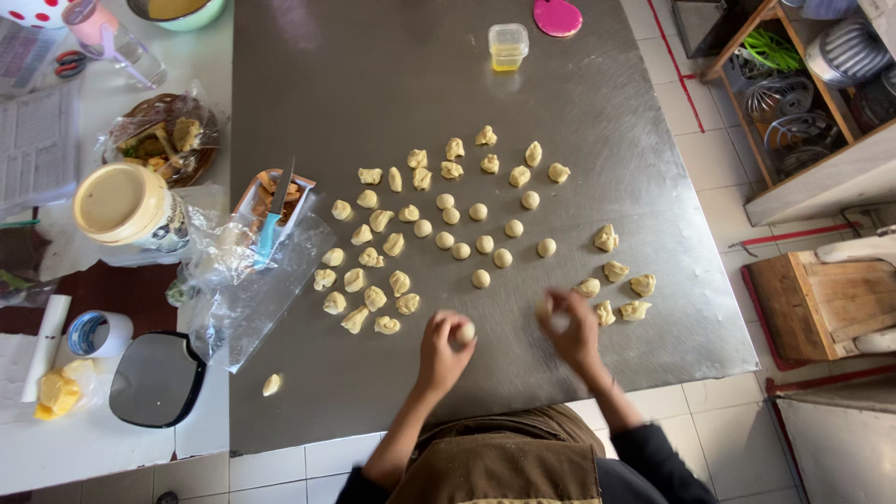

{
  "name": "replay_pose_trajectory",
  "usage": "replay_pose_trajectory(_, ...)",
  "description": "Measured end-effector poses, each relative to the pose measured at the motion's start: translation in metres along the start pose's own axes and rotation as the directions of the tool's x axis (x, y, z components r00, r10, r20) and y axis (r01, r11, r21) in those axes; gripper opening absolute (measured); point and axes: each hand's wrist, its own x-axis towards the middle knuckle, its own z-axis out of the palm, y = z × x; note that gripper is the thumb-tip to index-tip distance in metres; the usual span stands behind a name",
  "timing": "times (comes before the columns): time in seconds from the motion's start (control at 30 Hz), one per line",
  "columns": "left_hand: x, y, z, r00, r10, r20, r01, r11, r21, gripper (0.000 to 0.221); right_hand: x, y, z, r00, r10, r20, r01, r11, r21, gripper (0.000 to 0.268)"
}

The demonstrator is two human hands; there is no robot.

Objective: The person rolls small pieces of dough into balls and then lines them up in a row on a metal table.

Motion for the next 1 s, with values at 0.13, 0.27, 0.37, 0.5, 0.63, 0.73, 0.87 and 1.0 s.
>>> replay_pose_trajectory(0.13,0.123,-0.018,0.048,0.982,0.188,-0.018,-0.188,0.966,-0.177,0.033,0.111,0.051,0.011,0.989,0.074,-0.131,-0.06,0.992,0.11,0.043)
replay_pose_trajectory(0.27,0.233,-0.07,0.107,0.978,0.153,0.14,-0.13,0.979,-0.16,0.028,0.145,0.085,0.03,0.988,0.145,-0.057,-0.155,0.96,-0.234,0.041)
replay_pose_trajectory(0.37,0.265,-0.101,0.132,0.972,0.128,0.198,-0.136,0.99,0.025,0.027,0.135,0.103,0.006,0.983,0.049,-0.177,-0.106,0.937,-0.334,0.04)
replay_pose_trajectory(0.5,0.269,-0.084,0.13,0.937,0.238,0.257,-0.314,0.895,0.317,0.028,0.127,0.139,-0.025,0.965,0.248,-0.09,-0.261,0.843,-0.47,0.049)
replay_pose_trajectory(0.63,0.209,-0.029,0.175,0.903,0.294,0.312,-0.334,0.939,0.08,0.03,0.122,0.162,-0.035,0.944,0.328,-0.016,-0.317,0.897,-0.309,0.02)
replay_pose_trajectory(0.73,0.15,-0.001,0.218,0.662,0.536,0.525,-0.612,0.79,-0.034,0.059,0.107,0.138,-0.068,0.867,0.49,-0.092,-0.477,0.869,0.129,0.026)
replay_pose_trajectory(0.87,0.103,0.006,0.218,0.701,0.398,0.592,-0.375,0.911,-0.169,0.024,0.066,0.081,-0.109,0.79,0.606,-0.097,-0.364,0.589,0.721,0.035)
replay_pose_trajectory(1.0,0.072,0.019,0.142,0.851,0.287,0.439,-0.237,0.957,-0.167,0.019,0.027,0.036,-0.095,0.557,0.798,0.229,-0.304,-0.06,0.951,0.047)
